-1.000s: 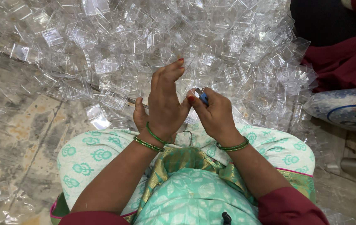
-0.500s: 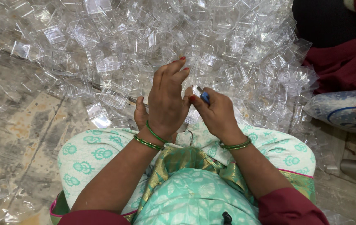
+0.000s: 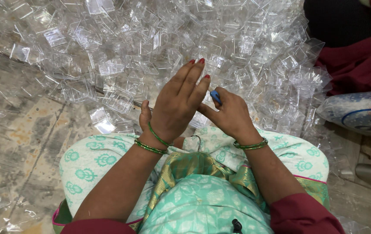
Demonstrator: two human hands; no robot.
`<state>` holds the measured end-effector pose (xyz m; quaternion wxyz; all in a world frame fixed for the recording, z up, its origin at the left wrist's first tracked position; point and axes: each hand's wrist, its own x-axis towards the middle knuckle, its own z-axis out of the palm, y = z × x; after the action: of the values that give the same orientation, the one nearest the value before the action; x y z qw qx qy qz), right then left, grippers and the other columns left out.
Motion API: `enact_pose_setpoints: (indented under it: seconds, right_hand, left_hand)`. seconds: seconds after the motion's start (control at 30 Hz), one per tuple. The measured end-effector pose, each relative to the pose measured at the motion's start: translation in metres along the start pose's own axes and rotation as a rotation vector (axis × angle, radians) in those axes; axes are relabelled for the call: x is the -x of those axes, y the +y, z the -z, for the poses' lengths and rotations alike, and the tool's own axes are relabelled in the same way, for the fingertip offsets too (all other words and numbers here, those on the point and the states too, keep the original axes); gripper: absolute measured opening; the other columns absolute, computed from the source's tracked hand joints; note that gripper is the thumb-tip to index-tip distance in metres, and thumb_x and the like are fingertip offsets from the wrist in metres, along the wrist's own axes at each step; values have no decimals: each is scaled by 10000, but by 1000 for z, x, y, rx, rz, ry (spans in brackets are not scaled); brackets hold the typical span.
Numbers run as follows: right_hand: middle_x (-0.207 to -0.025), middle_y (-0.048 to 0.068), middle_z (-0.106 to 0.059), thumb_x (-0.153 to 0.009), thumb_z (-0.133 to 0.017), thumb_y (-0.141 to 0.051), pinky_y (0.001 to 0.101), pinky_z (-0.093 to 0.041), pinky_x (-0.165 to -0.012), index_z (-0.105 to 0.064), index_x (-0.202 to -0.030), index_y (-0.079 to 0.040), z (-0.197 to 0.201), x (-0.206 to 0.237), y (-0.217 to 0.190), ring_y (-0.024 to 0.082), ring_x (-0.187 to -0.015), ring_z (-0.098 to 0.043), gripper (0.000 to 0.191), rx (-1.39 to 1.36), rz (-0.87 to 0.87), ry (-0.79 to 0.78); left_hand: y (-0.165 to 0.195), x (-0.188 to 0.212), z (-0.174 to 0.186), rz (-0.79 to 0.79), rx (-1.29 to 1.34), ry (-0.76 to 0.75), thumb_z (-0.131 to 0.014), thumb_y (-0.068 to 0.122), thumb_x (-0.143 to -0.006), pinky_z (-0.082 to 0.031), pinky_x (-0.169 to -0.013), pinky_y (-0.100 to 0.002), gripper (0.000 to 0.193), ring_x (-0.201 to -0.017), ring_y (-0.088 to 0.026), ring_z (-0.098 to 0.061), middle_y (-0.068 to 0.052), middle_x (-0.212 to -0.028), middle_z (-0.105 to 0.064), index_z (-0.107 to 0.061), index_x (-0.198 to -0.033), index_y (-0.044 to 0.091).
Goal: The person sits on the floor surrounded by a large pile of small clear plastic boxes and trims the edges of the boxes one at a time using a blue utility knife, holding each box in one hand while cutting with the other, then sets the trimmed box aside.
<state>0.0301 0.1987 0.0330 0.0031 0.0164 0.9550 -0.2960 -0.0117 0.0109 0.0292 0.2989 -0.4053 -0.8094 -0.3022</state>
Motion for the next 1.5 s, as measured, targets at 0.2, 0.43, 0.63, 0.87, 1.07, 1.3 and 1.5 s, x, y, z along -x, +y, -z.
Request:
enact_pose_setpoints:
  seconds: [0.2,0.43,0.63,0.87,1.07,1.3,1.5]
  right_hand:
    - [-639,135,-577,-842,-740,-476,468,-445,-589,-557,-750,-28,-5,1,0,360,-613,-587,493,10,-21,-38]
    - [-641,141,-581,-872,-725,-488,473,-448,-593,-560,-739,-28,-5,2,-1,369,-615,-587,506,31,-46,-62]
    - [-634,148,-577,-848,-743,-500,475,-448,-588,-550,-732,-21,-3,0,1,372,-615,-589,529,25,-14,-29]
    - [-610,137,-564,-865,-734,-522,459,-444,-568,-540,-713,-20,-5,0,-1,352,-578,-576,558,-9,-6,-34]
    - [-578,114,-529,-905,-701,-534,415,-419,-548,-542,-719,-27,-8,3,-1,279,-532,-525,563,-108,-36,-28]
    - [-766,-19,-490,-920,-807,-342,271,-364,-584,-580,-893,-68,2,4,0,91,-662,-435,357,-490,-30,255]
    - [-1045,-33,-498,-894,-803,-102,226,-537,-776,-596,-928,-67,-2,4,-4,76,-995,-660,212,-855,241,134]
  left_hand:
    - [-1,-1,1,-17,-22,-32,-657,55,-943,-509,-1147,-429,426,-1450,-325,-478,-155,-1531,-504,-547,-1354,48]
    - [-1,0,0,-13,-4,-41,-652,60,-948,-506,-1152,-433,431,-1462,-322,-468,-148,-1548,-490,-545,-1366,48]
    - [-2,-1,-1,-13,7,-32,-643,56,-953,-519,-1134,-432,433,-1456,-326,-474,-153,-1544,-490,-544,-1374,45]
    - [-3,-1,1,2,50,-9,-636,33,-943,-527,-1130,-437,429,-1444,-334,-489,-163,-1534,-501,-536,-1361,32]
    - [0,-1,-2,154,164,54,-681,-42,-909,-506,-1160,-436,489,-1423,-340,-520,-128,-1514,-528,-518,-1360,54]
    - [-4,0,0,464,375,68,-849,68,-735,-533,-973,-394,774,-1201,-357,-578,-172,-1332,-565,-462,-1403,22]
    - [-2,1,-6,669,451,-166,-908,236,-731,-563,-820,-369,724,-935,-268,-678,-129,-1148,-650,-575,-1355,83]
